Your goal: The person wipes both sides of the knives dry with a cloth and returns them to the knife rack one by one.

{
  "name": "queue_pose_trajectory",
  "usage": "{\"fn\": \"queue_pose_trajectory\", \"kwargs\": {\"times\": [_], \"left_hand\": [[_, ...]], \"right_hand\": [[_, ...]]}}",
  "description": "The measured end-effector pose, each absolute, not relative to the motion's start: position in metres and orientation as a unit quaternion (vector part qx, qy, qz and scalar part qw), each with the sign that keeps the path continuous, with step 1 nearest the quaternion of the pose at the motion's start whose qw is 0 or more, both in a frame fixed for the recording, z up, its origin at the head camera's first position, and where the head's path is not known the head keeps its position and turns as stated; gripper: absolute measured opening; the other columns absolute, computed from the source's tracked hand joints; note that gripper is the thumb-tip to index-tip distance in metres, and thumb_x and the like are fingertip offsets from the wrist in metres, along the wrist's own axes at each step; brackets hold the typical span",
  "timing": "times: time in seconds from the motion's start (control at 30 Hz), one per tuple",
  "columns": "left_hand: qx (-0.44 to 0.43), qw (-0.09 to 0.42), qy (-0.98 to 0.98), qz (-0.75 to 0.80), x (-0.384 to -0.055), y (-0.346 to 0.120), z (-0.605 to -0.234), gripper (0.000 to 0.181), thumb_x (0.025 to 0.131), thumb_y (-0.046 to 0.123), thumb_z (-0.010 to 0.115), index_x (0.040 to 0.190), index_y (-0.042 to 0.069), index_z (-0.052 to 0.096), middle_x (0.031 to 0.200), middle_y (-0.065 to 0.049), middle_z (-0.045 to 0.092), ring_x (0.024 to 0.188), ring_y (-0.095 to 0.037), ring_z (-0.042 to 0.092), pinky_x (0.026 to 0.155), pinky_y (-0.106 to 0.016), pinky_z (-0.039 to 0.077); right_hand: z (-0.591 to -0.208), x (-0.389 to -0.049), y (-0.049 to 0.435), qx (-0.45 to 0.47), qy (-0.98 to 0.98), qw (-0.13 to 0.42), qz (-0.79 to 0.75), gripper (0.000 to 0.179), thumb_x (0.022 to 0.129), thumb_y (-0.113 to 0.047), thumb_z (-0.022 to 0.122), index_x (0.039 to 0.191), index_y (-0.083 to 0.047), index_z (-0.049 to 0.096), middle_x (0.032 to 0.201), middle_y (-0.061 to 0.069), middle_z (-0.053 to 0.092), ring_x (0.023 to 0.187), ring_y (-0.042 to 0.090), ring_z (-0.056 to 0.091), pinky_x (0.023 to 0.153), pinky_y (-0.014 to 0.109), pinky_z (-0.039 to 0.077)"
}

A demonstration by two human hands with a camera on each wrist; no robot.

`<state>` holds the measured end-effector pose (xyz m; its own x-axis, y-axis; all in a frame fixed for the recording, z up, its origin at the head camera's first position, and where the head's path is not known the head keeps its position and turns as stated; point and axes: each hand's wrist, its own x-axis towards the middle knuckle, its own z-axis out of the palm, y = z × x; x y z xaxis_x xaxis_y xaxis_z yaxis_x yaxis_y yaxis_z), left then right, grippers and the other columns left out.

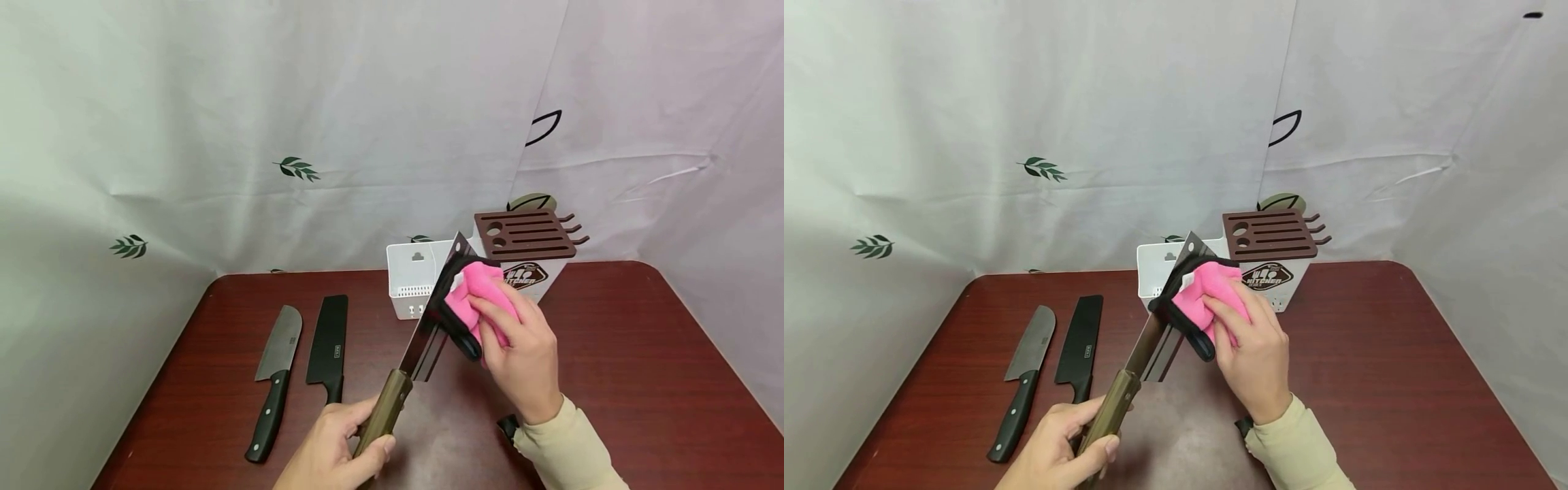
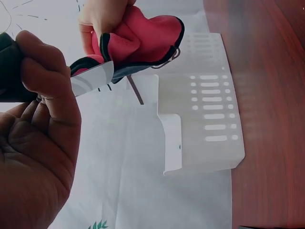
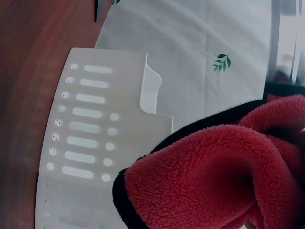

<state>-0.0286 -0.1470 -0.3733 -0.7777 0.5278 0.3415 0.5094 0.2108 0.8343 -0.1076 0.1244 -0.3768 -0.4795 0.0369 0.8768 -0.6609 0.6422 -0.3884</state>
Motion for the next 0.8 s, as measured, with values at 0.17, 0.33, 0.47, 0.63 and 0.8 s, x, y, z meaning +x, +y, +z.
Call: {"fn": "queue_pose_trajectory", "kwargs": {"times": [0.17,0.33,0.47,0.63,0.8], "left_hand": [[0.305,0.032,0.787,0.535,-0.0279,-0.1482,-0.3694,0.026,0.093,0.006,0.065,0.118,0.012,0.067,0.069,0.015,0.054,0.059,0.006,0.048,0.052,-0.017,0.046],[0.283,0.045,0.795,0.534,-0.0279,-0.1485,-0.3662,0.02,0.094,0.007,0.065,0.112,0.014,0.067,0.067,0.015,0.052,0.057,0.005,0.045,0.05,-0.019,0.045],[0.253,0.07,0.799,0.541,-0.0277,-0.1486,-0.3635,0.018,0.095,0.009,0.066,0.112,0.014,0.067,0.066,0.013,0.054,0.056,0.003,0.047,0.049,-0.022,0.046],[0.247,0.067,0.795,0.55,-0.0276,-0.1491,-0.3636,0.018,0.095,0.008,0.065,0.112,0.013,0.066,0.065,0.012,0.058,0.055,0.001,0.052,0.049,-0.025,0.048],[0.247,0.053,0.799,0.546,-0.028,-0.1487,-0.3647,0.015,0.094,0.009,0.066,0.108,0.016,0.066,0.064,0.012,0.058,0.055,0.001,0.052,0.048,-0.023,0.046]], "right_hand": [[-0.3771,-0.1078,0.1222,0.241,-0.774,0.463,0.358,0.021,0.086,-0.006,0.065,0.101,-0.008,0.08,0.119,0.015,0.069,0.105,0.038,0.063,0.107,0.025,0.039],[-0.3761,-0.107,0.1205,0.277,-0.773,0.453,0.348,0.02,0.093,-0.012,0.061,0.101,-0.009,0.08,0.117,0.014,0.07,0.102,0.035,0.064,0.106,0.025,0.04],[-0.3743,-0.1066,0.1194,0.322,-0.762,0.445,0.341,0.022,0.1,-0.018,0.059,0.102,-0.009,0.079,0.116,0.014,0.07,0.098,0.033,0.064,0.103,0.027,0.043],[-0.3727,-0.1071,0.119,0.373,-0.75,0.435,0.33,0.021,0.101,-0.018,0.06,0.102,-0.009,0.079,0.113,0.013,0.07,0.099,0.032,0.064,0.098,0.031,0.048],[-0.3725,-0.1068,0.1189,0.398,-0.749,0.429,0.31,0.023,0.102,-0.018,0.057,0.102,-0.012,0.079,0.113,0.009,0.07,0.099,0.031,0.065,0.09,0.036,0.051]]}}
